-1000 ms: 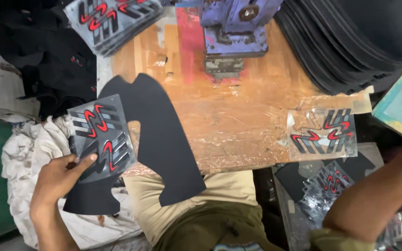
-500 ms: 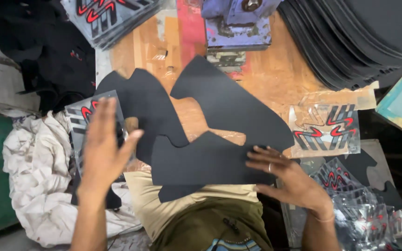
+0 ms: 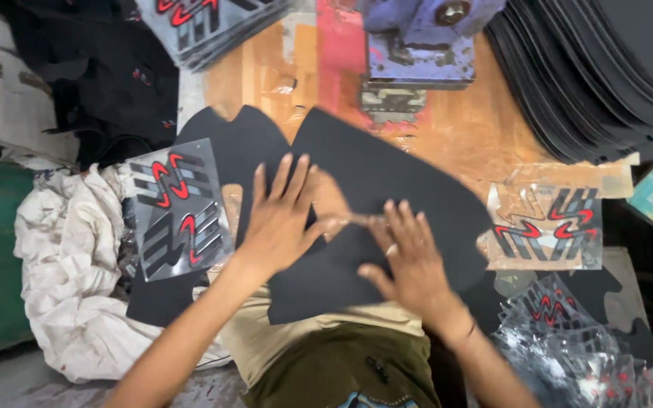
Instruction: Aligning and stamping decals onto fabric pieces using a manual press machine.
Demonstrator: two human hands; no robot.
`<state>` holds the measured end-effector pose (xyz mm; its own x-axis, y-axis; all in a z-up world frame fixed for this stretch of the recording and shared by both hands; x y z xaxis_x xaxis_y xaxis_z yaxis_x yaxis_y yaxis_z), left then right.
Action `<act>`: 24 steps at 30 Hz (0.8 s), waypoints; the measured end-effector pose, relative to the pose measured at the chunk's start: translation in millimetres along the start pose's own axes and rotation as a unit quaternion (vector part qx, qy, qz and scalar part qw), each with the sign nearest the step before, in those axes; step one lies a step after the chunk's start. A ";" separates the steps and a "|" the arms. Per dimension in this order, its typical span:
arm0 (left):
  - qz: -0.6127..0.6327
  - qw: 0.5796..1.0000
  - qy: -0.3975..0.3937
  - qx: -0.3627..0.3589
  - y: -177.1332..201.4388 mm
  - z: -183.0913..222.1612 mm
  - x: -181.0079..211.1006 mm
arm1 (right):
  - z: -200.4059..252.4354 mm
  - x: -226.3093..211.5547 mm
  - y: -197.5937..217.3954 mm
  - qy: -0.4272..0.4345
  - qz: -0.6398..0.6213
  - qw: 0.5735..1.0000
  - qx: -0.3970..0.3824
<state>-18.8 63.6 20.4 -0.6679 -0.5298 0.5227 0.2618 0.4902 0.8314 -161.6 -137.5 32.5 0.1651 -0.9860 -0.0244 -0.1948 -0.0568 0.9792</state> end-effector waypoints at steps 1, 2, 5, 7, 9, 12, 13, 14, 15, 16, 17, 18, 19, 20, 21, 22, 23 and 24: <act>-0.007 1.000 -0.017 0.025 -4.2 -16.3 -6.2 | -14.8 13.9 -1.9 0.022 0.014 0.999 0.022; -0.014 0.998 -0.035 0.049 -7.2 -31.9 -12.7 | -29.9 26.5 -3.2 0.044 0.028 0.998 0.044; -0.077 0.989 -0.069 0.102 -28.2 -95.0 -53.8 | -82.5 64.0 1.5 0.063 0.024 0.996 0.056; -0.070 0.992 -0.041 0.094 -20.4 -102.5 -52.3 | -91.8 68.1 2.1 0.074 0.020 0.995 0.061; -0.056 0.995 -0.013 0.080 -18.1 -98.8 -51.3 | -94.9 71.7 0.6 0.081 0.017 0.995 0.060; -0.036 0.993 -0.021 0.109 -10.9 -81.1 -52.3 | -97.3 68.7 0.7 0.088 0.042 0.993 0.073; -0.041 0.993 -0.018 0.112 -7.9 -80.1 -54.6 | -99.5 65.5 2.7 0.086 0.045 0.992 0.076; -0.046 0.992 -0.015 0.115 -4.8 -79.3 -55.9 | -101.2 62.7 5.6 0.084 0.047 0.992 0.080; -0.048 0.992 -0.017 0.114 -2.0 -80.9 -55.4 | -102.0 61.2 4.9 0.081 0.047 0.992 0.082; -0.039 0.994 -0.009 0.105 0.6 -83.2 -54.9 | -102.8 60.6 4.8 0.076 0.038 0.993 0.082; -0.029 0.995 -0.004 0.097 3.4 -88.7 -53.7 | -103.9 61.6 5.9 0.069 0.032 0.994 0.083; -0.030 0.995 -0.011 0.097 9.4 -95.3 -51.8 | -106.2 61.6 4.0 0.064 0.035 0.993 0.087; -0.022 0.998 0.017 0.065 10.9 -100.7 -50.2 | -105.2 61.8 2.5 0.060 0.034 0.994 0.089; -0.014 0.998 0.044 0.032 11.7 -105.9 -48.6 | -104.1 62.3 0.5 0.056 0.034 0.994 0.090; -0.010 0.999 0.036 0.028 0.4 -116.9 -53.5 | -103.0 61.5 1.4 0.048 0.039 0.994 0.089; -0.015 0.997 -0.010 0.073 -8.9 -128.0 -55.5 | -101.8 60.8 2.0 0.050 0.034 0.994 0.091; -0.018 0.991 -0.057 0.116 -20.7 -138.5 -55.9 | -98.5 60.9 2.5 0.051 0.029 0.994 0.091; -0.011 0.992 -0.065 0.111 -22.3 -136.8 -47.2 | -85.3 63.8 13.2 0.041 0.034 0.995 0.087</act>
<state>102.3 -17.0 3.0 -0.7598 -0.4556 0.4638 0.0957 0.6273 0.7729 -71.1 -187.8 61.0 0.2224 -0.9729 0.0632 -0.3722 -0.0248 0.9278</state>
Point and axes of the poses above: each hand's wrist, its own z-axis away from the middle knuckle, its own y-axis out of the back of the hand, x = y × z, the point moved 3 cm from there along -z, towards the middle knuckle, and after that the axes turned 15 degrees about z, right-handed, at the moved point
